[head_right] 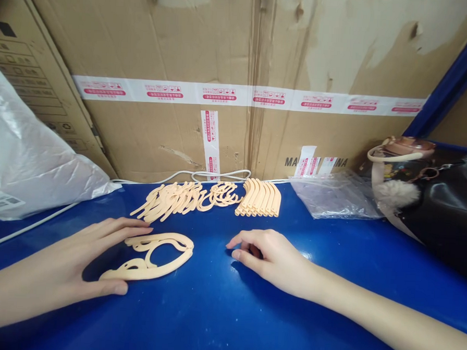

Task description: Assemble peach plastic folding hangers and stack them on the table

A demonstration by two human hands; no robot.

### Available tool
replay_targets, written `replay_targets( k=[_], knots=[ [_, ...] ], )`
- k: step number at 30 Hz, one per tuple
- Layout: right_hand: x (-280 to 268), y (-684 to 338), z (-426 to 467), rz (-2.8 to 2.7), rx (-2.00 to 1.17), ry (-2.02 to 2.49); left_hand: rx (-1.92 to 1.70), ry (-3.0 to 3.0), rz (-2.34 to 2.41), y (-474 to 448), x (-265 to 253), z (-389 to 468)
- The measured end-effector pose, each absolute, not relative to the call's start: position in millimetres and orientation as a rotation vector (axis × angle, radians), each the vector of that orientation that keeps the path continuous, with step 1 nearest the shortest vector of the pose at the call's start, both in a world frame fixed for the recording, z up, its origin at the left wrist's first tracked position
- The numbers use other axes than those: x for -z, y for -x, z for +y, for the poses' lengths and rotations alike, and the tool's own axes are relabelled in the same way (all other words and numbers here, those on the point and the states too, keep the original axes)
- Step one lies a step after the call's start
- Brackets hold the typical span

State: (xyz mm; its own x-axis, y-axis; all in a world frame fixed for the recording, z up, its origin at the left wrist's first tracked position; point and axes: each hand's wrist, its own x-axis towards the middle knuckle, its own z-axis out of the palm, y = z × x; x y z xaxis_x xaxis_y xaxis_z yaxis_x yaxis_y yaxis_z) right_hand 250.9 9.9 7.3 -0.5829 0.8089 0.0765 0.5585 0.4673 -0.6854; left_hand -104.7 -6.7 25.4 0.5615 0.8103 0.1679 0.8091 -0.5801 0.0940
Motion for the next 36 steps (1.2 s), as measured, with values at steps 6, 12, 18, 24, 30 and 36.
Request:
replay_targets(
  k=[6, 12, 18, 24, 30, 36],
  knots=[
    [-5.2, -250.0, 13.1, -2.359, -0.822, 1.138, -0.164, -2.763, 1.494, 116.5, -42.8, 1.0],
    [-5.4, -251.2, 11.8, -2.366, -0.809, 1.133, -0.1, -2.804, 1.457, 116.9, -46.3, 5.9],
    [-5.2, -251.4, 12.2, -2.372, -0.805, 1.131, -0.104, -2.775, 1.463, 114.8, -43.1, 4.6],
    [-5.0, -249.7, 12.3, -2.379, -0.808, 1.139, -0.229, -2.739, 1.471, 118.0, -38.3, 11.7],
    [-4.9, -250.5, 11.5, -2.372, -0.808, 1.125, -0.279, -2.592, 1.479, 128.8, -30.8, 17.8],
    [-4.8, -248.9, 9.7, -2.376, -0.788, 1.127, -0.279, -2.558, 1.502, 129.6, -27.0, 19.3]
  ],
)
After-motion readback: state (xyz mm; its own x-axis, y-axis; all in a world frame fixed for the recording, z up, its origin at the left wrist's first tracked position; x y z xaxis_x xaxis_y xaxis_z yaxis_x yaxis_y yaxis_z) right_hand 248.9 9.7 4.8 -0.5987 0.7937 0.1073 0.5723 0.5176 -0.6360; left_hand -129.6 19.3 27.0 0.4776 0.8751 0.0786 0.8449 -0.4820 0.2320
